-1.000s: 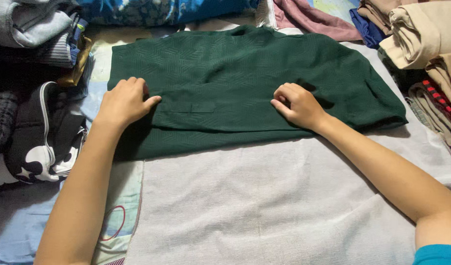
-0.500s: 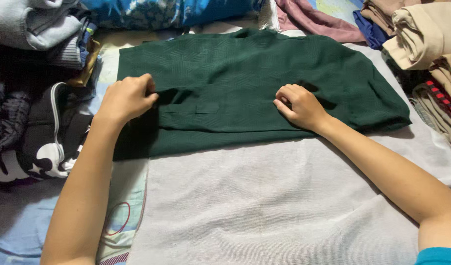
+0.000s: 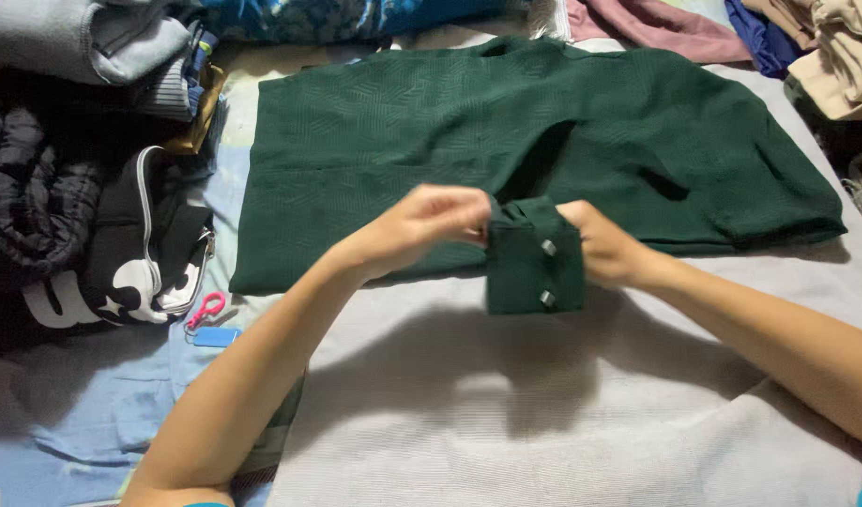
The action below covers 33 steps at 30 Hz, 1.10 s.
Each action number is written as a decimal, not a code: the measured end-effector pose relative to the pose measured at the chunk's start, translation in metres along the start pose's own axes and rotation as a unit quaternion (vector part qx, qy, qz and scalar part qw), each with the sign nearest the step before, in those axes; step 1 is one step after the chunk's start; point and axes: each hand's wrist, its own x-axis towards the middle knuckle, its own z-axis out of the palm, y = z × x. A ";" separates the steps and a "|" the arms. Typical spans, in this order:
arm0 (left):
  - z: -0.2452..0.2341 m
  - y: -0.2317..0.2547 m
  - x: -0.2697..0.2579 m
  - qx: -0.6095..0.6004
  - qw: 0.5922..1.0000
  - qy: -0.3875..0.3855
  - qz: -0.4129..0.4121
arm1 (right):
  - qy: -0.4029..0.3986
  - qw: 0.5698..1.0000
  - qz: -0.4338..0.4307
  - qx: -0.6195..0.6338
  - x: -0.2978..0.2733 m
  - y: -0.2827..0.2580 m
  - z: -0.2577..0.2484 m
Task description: The person folds a green collared shirt on a bed by laying it flat, folding in the sleeves and sides, and then folding it into a compact square.
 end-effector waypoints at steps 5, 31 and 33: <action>-0.025 -0.036 -0.009 0.246 0.921 0.264 -0.147 | -0.223 0.915 0.334 0.019 0.014 -0.050 -0.044; -0.034 -0.064 -0.014 0.605 0.784 0.141 0.017 | 0.013 0.739 0.342 -0.580 -0.109 0.019 -0.121; -0.036 -0.065 -0.013 0.608 0.782 0.139 0.018 | 0.074 0.770 0.317 -0.548 -0.139 0.039 -0.129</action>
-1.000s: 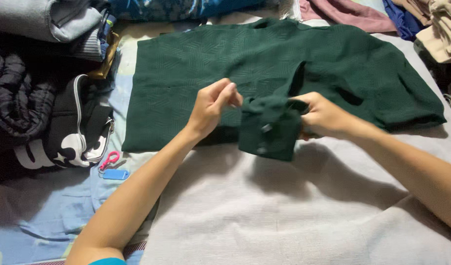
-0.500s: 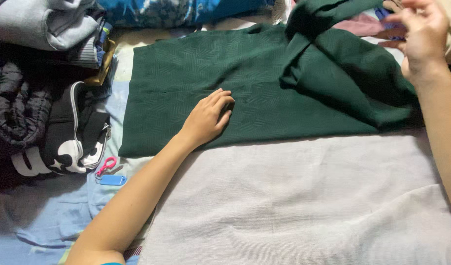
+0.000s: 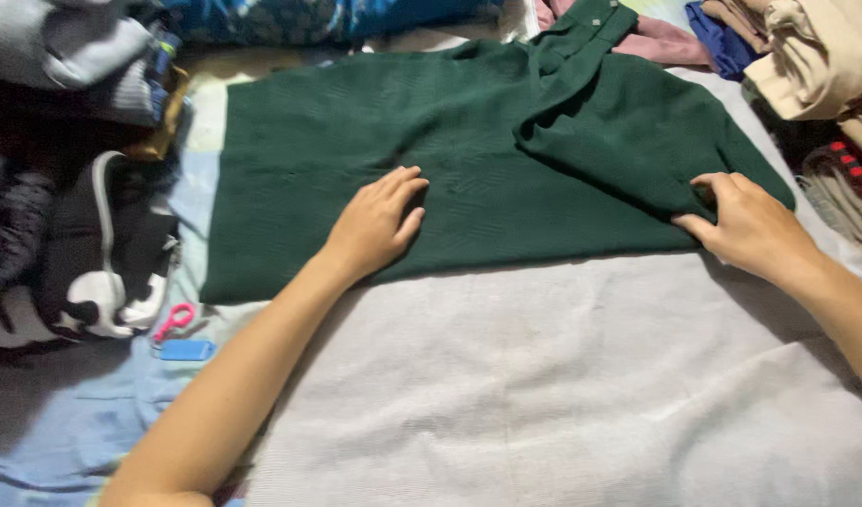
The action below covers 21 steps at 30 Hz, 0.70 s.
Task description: The person folds a green collared shirt on a bed by laying it flat, folding in the sleeves and sides, and then folding it into a compact square.
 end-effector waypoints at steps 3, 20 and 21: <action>0.001 0.001 0.000 0.011 1.000 0.006 0.002 | 0.071 0.992 0.029 0.098 0.009 0.044 0.016; -0.001 0.006 -0.003 0.048 0.998 0.017 0.020 | 0.053 0.988 0.144 0.010 0.030 0.080 0.005; -0.002 0.007 -0.003 0.071 0.997 0.023 0.037 | 0.026 0.989 0.140 0.026 0.030 0.085 0.008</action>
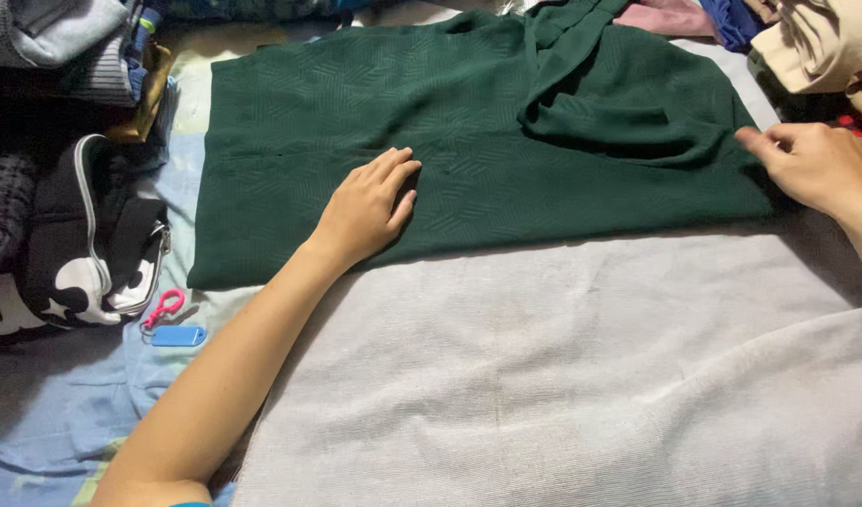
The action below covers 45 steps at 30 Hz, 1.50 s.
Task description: The person folds a green collared shirt on a bed by laying it flat, folding in the sleeves and sides, and then folding it into a compact square.
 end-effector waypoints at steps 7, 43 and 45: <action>0.000 0.056 -0.001 0.382 0.917 -0.054 0.101 | -0.019 0.855 -0.049 0.515 0.009 0.039 0.031; -0.105 -0.017 -0.123 0.225 0.973 -0.041 -0.022 | -0.087 0.939 -0.280 -0.179 -0.070 -0.088 -0.048; -0.111 -0.024 -0.125 0.244 0.967 -0.064 -0.026 | -0.101 0.948 -0.248 -0.171 -0.067 -0.079 -0.048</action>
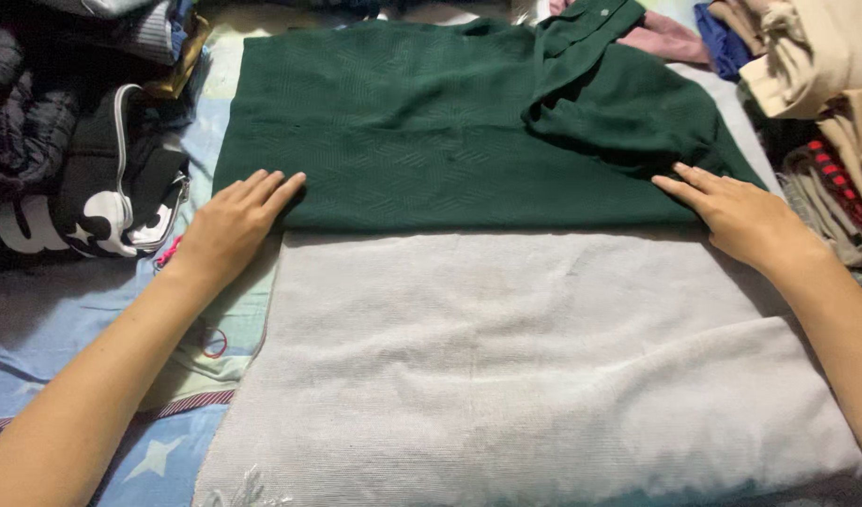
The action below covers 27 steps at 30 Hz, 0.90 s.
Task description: The person folds a green collared shirt on a bed by laying it flat, folding in the sleeves and sides, and then folding it into a compact square.
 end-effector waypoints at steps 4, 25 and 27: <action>-0.007 -0.024 -0.002 0.051 0.996 -0.072 0.021 | 0.033 0.998 -0.008 -0.045 0.000 0.012 0.006; -0.052 -0.012 -0.028 -0.179 0.949 -0.220 -0.135 | -0.156 0.970 -0.039 0.182 -0.016 -0.047 -0.060; -0.036 0.001 -0.008 -0.177 0.975 -0.106 -0.087 | -0.021 0.942 -0.191 0.274 -0.004 -0.075 -0.073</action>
